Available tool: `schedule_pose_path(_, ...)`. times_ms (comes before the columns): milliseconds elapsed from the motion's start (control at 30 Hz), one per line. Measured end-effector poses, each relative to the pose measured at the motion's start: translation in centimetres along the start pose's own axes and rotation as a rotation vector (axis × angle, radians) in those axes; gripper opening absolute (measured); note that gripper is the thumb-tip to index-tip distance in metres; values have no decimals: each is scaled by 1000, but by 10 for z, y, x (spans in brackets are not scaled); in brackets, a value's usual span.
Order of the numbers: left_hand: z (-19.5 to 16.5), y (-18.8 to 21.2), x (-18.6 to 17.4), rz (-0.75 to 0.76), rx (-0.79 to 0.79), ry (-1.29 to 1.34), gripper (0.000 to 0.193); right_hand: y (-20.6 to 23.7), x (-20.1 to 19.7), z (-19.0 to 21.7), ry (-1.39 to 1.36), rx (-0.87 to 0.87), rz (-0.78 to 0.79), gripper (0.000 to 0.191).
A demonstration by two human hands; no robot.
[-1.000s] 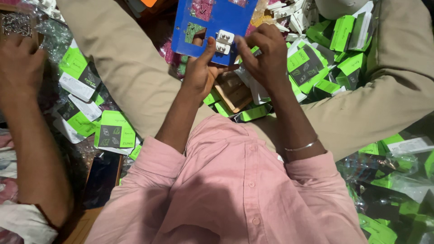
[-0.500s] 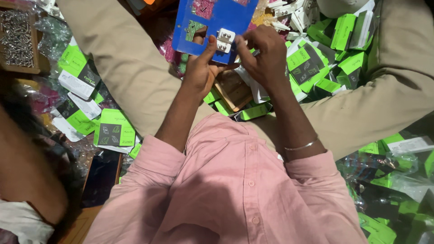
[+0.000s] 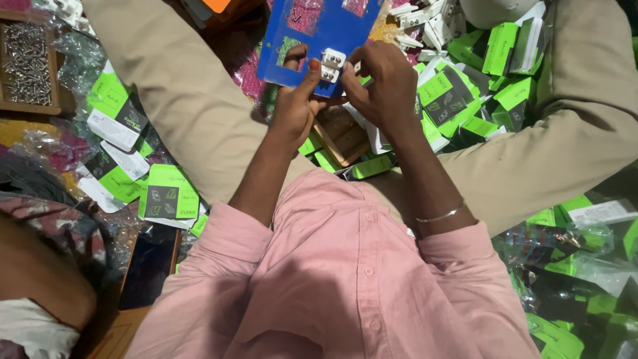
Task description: The person sits on the floor and assembles white electrical switch modules into a blue plastic frame, pressing and fitting the modules into the frame openings one at a time. They take parts from a wooden box and packaged piles around them and set completed frames aside.
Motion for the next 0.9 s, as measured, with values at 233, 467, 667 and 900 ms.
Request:
schedule_pose_path(233, 3, -2, -1, -2, 18, -9, 53, 1, 2, -1, -6, 48, 30, 15)
schedule_pose_path(467, 8, -3, -3, 19, 7, 18, 48, 1, 3, -1, 22, 54, 42, 19)
schedule_pose_path(667, 7, -3, -1, -14, 16, -32, 48, -1, 0, -2, 75, 97, 52, 16)
schedule_pose_path(900, 12, -6, -4, -22, 0, -49, 55, 0, 2, -3, 77, 122, 72, 16)
Point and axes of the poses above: each hand's wrist, its own y-axis away from the middle knuckle, its own x-axis out of the palm, z = x × y, the point moved 6 cm from there along -y, towards the middle knuckle, and after that the axes turned 10 degrees about -z, right-handed, at the moved point
